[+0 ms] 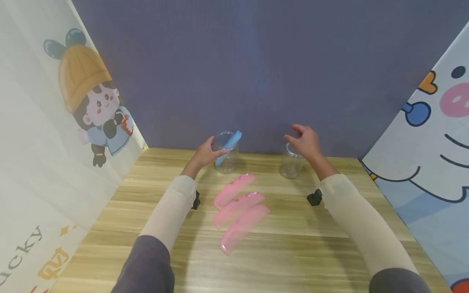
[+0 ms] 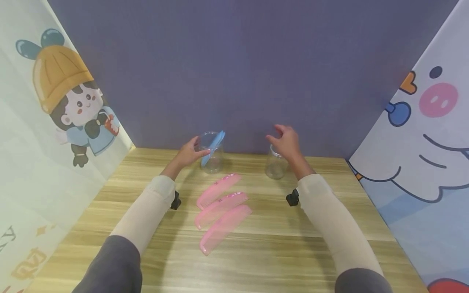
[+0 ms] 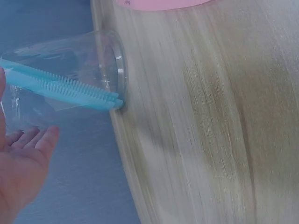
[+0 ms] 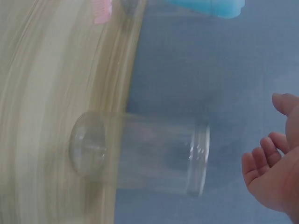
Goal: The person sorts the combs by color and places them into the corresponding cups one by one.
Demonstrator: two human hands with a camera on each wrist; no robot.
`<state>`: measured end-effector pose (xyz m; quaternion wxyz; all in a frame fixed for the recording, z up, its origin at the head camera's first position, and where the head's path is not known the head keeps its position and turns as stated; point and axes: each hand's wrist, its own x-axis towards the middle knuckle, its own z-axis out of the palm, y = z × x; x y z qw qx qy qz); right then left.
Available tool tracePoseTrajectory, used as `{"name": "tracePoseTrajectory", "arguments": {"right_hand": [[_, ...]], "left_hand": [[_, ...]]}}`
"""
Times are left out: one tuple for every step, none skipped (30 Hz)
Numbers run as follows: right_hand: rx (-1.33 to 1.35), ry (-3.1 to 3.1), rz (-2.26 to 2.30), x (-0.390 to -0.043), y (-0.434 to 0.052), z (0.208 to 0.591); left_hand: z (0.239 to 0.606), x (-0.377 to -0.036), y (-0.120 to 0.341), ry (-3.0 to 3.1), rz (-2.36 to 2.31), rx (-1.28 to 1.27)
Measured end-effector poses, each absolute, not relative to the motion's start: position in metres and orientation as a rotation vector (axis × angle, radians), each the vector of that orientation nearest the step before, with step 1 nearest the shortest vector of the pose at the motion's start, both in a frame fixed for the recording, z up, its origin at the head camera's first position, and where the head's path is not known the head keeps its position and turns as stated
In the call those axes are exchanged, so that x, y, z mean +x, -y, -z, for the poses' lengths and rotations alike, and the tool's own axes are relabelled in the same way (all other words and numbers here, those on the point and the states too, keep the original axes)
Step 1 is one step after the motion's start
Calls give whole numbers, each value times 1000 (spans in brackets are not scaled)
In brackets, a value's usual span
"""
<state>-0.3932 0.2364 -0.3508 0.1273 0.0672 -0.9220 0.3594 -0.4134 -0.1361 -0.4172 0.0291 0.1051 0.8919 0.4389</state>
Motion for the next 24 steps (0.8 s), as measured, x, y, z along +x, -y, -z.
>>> {"name": "tracePoseTrajectory", "arguments": {"right_hand": [[189, 2697, -1049, -392, -239, 353], [183, 2704, -1051, -392, -242, 355], [175, 2713, -1049, -391, -245, 357], [165, 2718, -1053, -390, -248, 359], [162, 2719, -1044, -390, -250, 361], [162, 2720, -1038, -389, -253, 363], [157, 2723, -1029, -389, -255, 364], [155, 2727, -1017, -390, -257, 366], [153, 2732, -1007, -390, -259, 368], [149, 2735, -1001, -390, -261, 370], [146, 2739, -995, -390, -263, 372], [138, 2747, -992, -389, -264, 373], [132, 2752, -991, -389, -266, 375], [122, 2755, -987, -389, -267, 378], [111, 2760, -984, -389, -269, 380], [97, 2765, -987, -389, -271, 383], [87, 2770, -987, -389, -273, 386], [77, 2777, -994, -389, -274, 388], [69, 2781, -1001, -389, -276, 392], [61, 2785, -1004, -389, -278, 394], [56, 2788, -1015, -388, -279, 397], [49, 2789, -1027, -388, -280, 400], [48, 2787, -1032, -388, -281, 402], [46, 2782, -1041, -387, -281, 405]], "left_hand": [[417, -413, 136, -2753, -1351, 324], [417, -412, 137, -2756, -1345, 324], [417, -412, 137, -2758, -1338, 324], [418, -411, 138, -2759, -1335, 323], [418, -411, 138, -2761, -1330, 319], [418, -410, 139, -2764, -1322, 311], [418, -409, 140, -2765, -1318, 300], [418, -408, 141, -2771, -1306, 284], [418, -407, 142, -2776, -1293, 266], [418, -406, 143, -2779, -1281, 248], [418, -404, 144, -2785, -1264, 230], [418, -403, 145, -2786, -1250, 214], [419, -401, 145, -2785, -1232, 201], [419, -399, 146, -2793, -1198, 197], [420, -397, 146, -2796, -1168, 200], [421, -394, 147, -2801, -1130, 210], [422, -392, 147, -2802, -1100, 229], [423, -389, 147, -2808, -1059, 256], [424, -387, 147, -2817, -1005, 288], [425, -385, 146, -2824, -955, 328], [427, -382, 145, -2826, -916, 362], [428, -380, 144, -2833, -864, 397], [429, -378, 143, -2844, -823, 428], [431, -376, 141, -2856, -777, 453]]}}
